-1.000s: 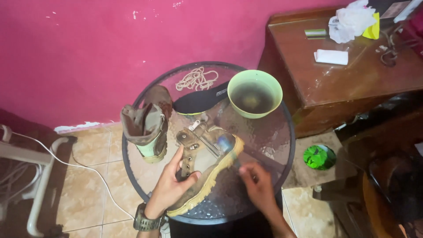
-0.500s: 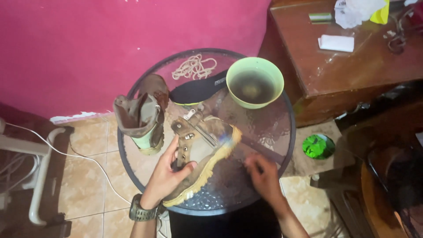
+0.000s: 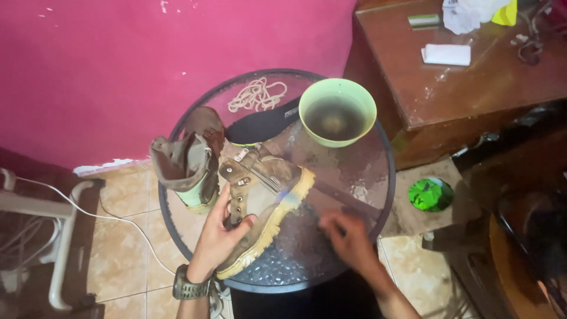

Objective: The person cleans a brown boot using a toothbrush and water from a bowl. They scrub the boot's surface, repeatedly dipping the toothbrush into the water to wet it, and rotate the boot to clean different areas.

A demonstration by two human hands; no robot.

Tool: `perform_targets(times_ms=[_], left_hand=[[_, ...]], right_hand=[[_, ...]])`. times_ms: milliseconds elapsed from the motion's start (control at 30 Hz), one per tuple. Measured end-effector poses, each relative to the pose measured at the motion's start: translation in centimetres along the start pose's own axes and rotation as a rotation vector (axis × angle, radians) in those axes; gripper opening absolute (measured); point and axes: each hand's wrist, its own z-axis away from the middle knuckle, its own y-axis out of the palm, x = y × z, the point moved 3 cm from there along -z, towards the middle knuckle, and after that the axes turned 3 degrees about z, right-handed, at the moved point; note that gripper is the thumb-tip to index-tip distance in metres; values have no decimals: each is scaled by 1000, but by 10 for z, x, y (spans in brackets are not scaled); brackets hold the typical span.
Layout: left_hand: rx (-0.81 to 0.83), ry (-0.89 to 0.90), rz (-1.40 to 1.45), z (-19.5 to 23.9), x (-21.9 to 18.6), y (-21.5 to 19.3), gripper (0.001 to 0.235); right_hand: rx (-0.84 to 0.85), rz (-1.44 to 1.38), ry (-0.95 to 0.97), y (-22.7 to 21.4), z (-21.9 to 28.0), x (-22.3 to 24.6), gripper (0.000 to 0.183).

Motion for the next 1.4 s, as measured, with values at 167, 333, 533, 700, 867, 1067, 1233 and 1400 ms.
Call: perform_targets(times_ms=[167,333,533,700,867,1067,1233,1400], left_hand=[[2,9,-37,3,2,3,100],[23,-12,-31,13,12,8,101],[64,83,-59,22,17,11,99],[169,189,-98,37,-26,23,69],[67,314,-97,33,-44,35,28],[34,473,-84,24,-44,44,5],[45,379,-22,15,-21,34,17],[-13,94,73,13,-27,31,45]], right_hand=[[-46,33,88,-11,-4,17,25],[-223,102,155,-33,-7,22,20],[-57,51,143,-28,-1,8,17],[59,-45,89,-22,15,38,25],[113,-104,21,-30,10,43,24],[16,-10,198,-17,6,21,19],[39,-76,104,-18,-2,32,14],[97,-131,106,-13,-2,53,17]])
